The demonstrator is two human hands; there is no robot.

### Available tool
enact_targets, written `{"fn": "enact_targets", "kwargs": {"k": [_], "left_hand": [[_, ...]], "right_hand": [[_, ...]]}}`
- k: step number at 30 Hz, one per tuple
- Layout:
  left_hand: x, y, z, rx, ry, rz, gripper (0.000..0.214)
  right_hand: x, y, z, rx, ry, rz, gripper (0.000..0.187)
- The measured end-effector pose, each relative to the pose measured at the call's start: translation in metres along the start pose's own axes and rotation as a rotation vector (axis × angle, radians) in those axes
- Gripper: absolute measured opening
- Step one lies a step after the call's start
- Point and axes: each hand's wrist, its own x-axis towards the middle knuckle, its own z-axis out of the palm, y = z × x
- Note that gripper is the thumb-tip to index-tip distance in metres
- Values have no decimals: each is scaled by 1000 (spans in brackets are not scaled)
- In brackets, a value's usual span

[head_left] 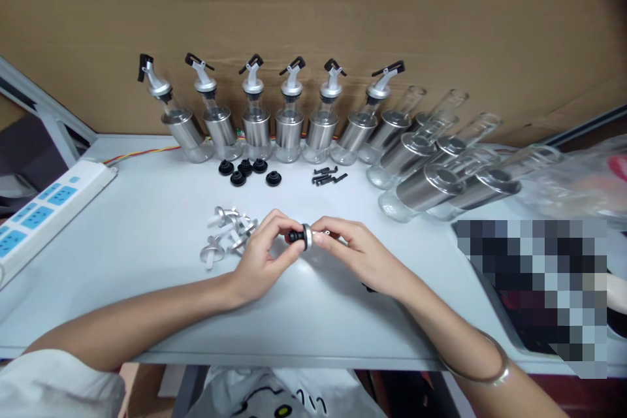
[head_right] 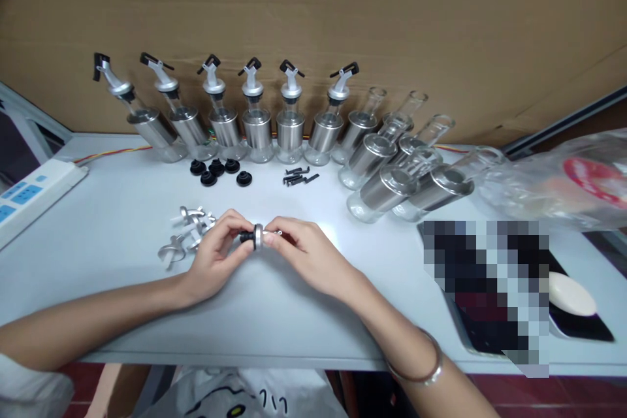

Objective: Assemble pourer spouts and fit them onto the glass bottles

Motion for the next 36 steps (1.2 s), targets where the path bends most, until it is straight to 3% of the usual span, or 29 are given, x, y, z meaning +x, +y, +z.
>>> {"fn": "enact_targets", "kwargs": {"k": [4, 9, 19, 24, 29, 32, 36], "left_hand": [[2, 2, 0, -32, -5, -45, 12], [2, -1, 2, -14, 19, -91, 17], [1, 1, 3, -142, -2, -38, 14], [-2, -1, 2, -158, -29, -14, 13], [-2, -2, 4, -256, -15, -126, 19], [0, 0, 3, -299, -68, -189, 21], [1, 3, 1, -235, -85, -110, 22]], "right_hand": [[-2, 1, 6, -146, 250, -52, 16], [-2, 2, 7, -140, 348, -74, 13], [-2, 0, 14, 252, 151, 101, 34], [-1, 2, 14, 321, 122, 117, 29], [0, 5, 14, 442, 74, 127, 27], [-1, 5, 15, 494, 31, 128, 27], [-4, -1, 16, 497, -55, 104, 22]]}}
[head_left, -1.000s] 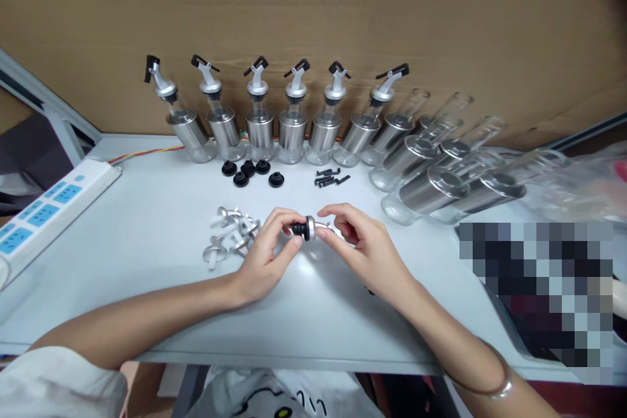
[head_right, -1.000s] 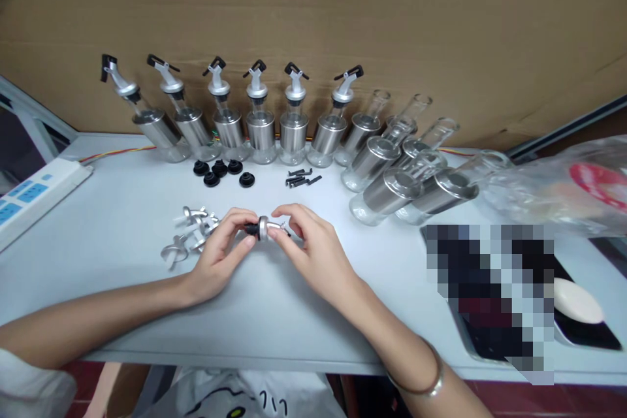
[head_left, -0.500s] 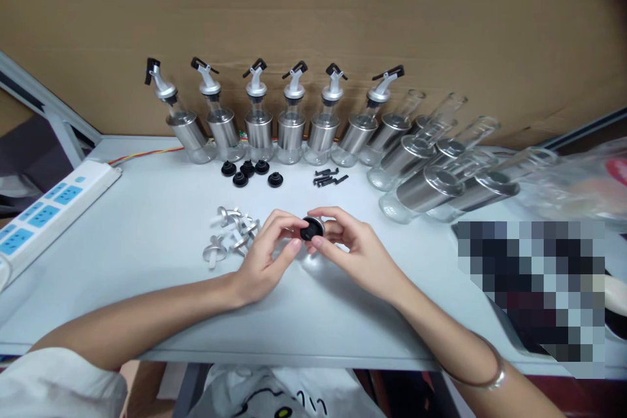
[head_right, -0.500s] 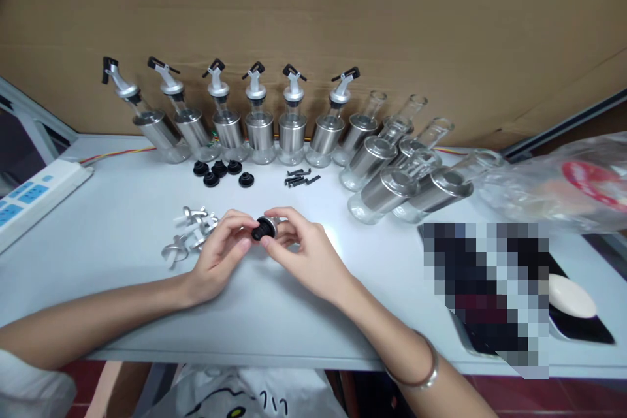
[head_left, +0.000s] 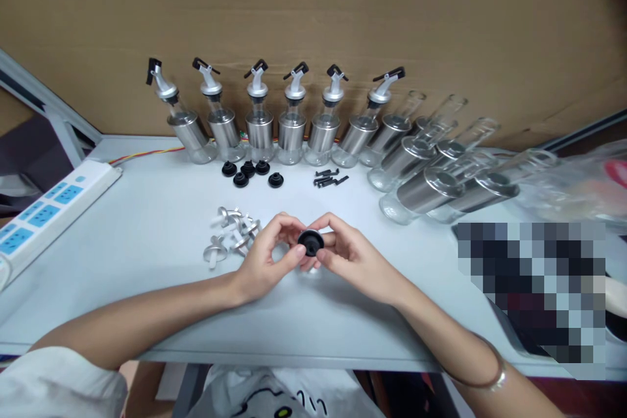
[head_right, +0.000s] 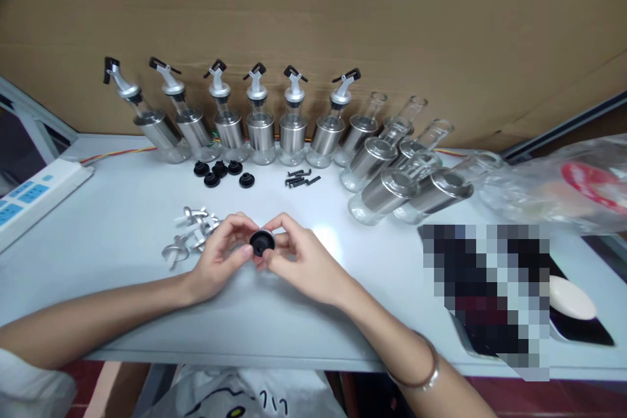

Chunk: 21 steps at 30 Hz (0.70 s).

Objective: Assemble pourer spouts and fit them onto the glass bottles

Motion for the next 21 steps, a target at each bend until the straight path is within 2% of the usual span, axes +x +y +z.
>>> {"fn": "enact_targets", "kwargs": {"k": [3, 10, 16, 21], "left_hand": [[0, 1, 0, 45, -17, 43, 25], [1, 3, -2, 28, -106, 0, 22], [-1, 3, -2, 104, -99, 100, 19], [0, 3, -1, 85, -117, 99, 18]], "right_hand": [[-2, -3, 2, -32, -14, 5, 20], [-2, -2, 3, 11, -16, 41, 23], [-3, -4, 4, 14, -15, 89, 27], [-3, -5, 3, 18, -15, 84, 27]]}}
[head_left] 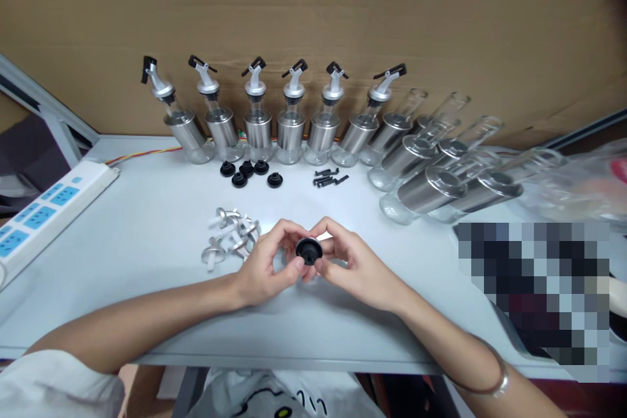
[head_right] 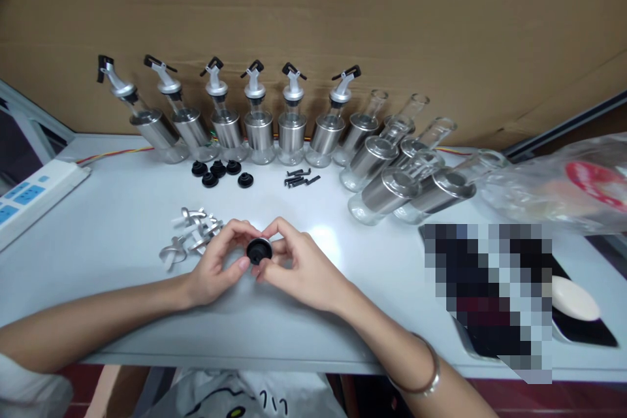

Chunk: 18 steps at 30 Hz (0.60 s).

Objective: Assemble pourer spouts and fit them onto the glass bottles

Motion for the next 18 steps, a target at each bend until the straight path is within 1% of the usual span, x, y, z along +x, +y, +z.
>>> {"fn": "enact_targets", "kwargs": {"k": [9, 13, 18], "left_hand": [[-1, -2, 0, -7, -13, -60, 21], [0, -1, 0, -20, -17, -48, 20], [-2, -2, 0, -47, -25, -41, 20]], "right_hand": [[0, 1, -2, -24, -15, 5, 26], [0, 4, -1, -39, -13, -10, 25], [0, 6, 1, -114, -21, -28, 25]]}}
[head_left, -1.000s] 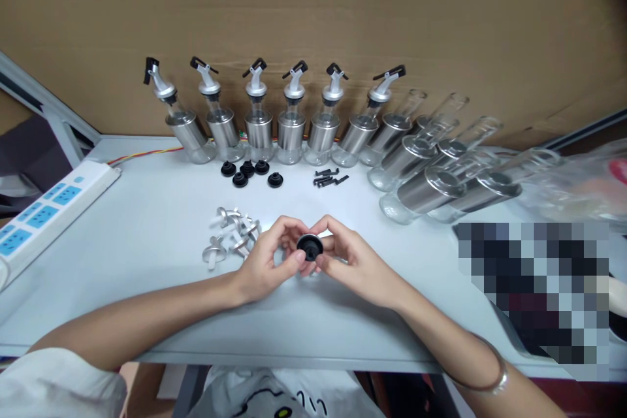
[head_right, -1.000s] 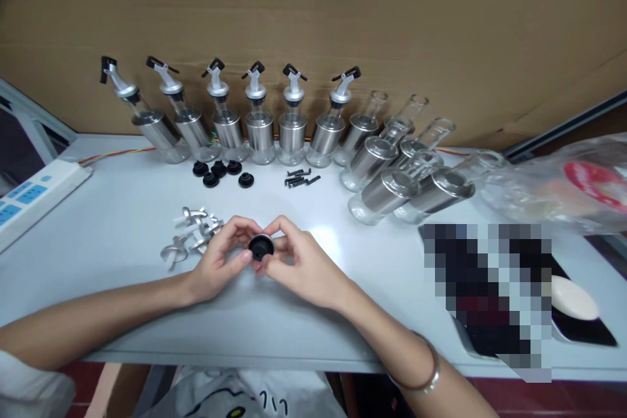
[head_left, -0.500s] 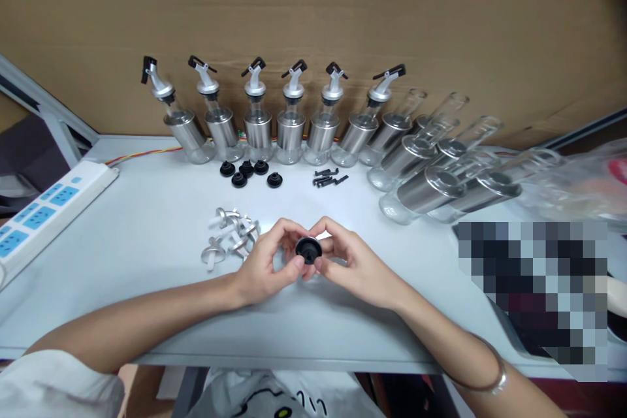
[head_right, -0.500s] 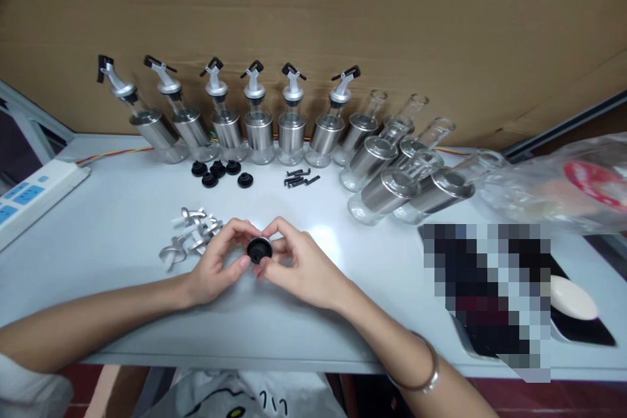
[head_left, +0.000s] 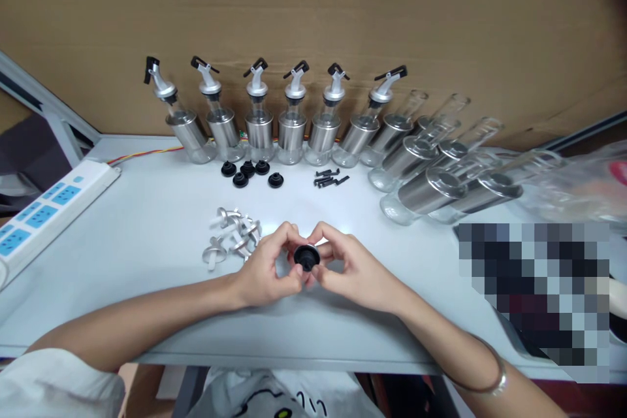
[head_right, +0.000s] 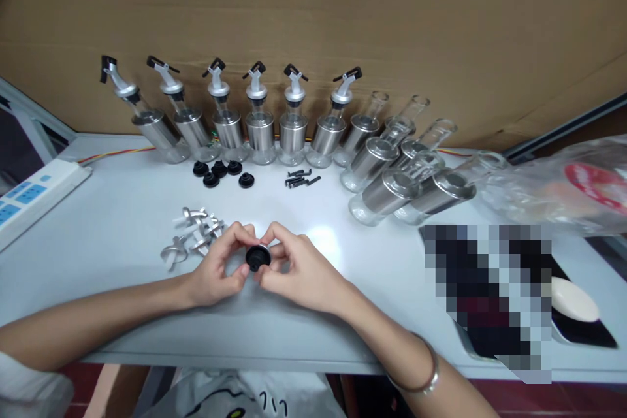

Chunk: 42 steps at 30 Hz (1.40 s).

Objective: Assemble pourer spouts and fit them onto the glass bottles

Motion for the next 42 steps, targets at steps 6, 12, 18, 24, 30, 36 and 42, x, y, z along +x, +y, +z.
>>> {"fn": "enact_targets", "kwargs": {"k": [6, 12, 18, 24, 30, 36, 42], "left_hand": [[-1, -1, 1, 25, -16, -12, 21], [-1, 0, 1, 89, -17, -19, 22], [2, 5, 2, 23, -24, -45, 21], [1, 2, 3, 19, -1, -51, 22], [-1, -4, 1, 35, 4, -3, 19], [-2, -2, -2, 71, 2, -6, 22], [-1, -3, 1, 148, -9, 89, 27]], "right_hand": [[-1, -3, 1, -47, -4, -5, 25], [-2, -4, 4, -74, 8, 17, 24], [-1, -4, 2, -99, 2, 12, 22], [-1, -2, -1, -138, -19, -90, 23], [-1, -4, -5, -58, -78, -36, 15], [-1, -1, -4, -30, -81, -39, 23], [-3, -4, -1, -100, -24, -42, 25]]}}
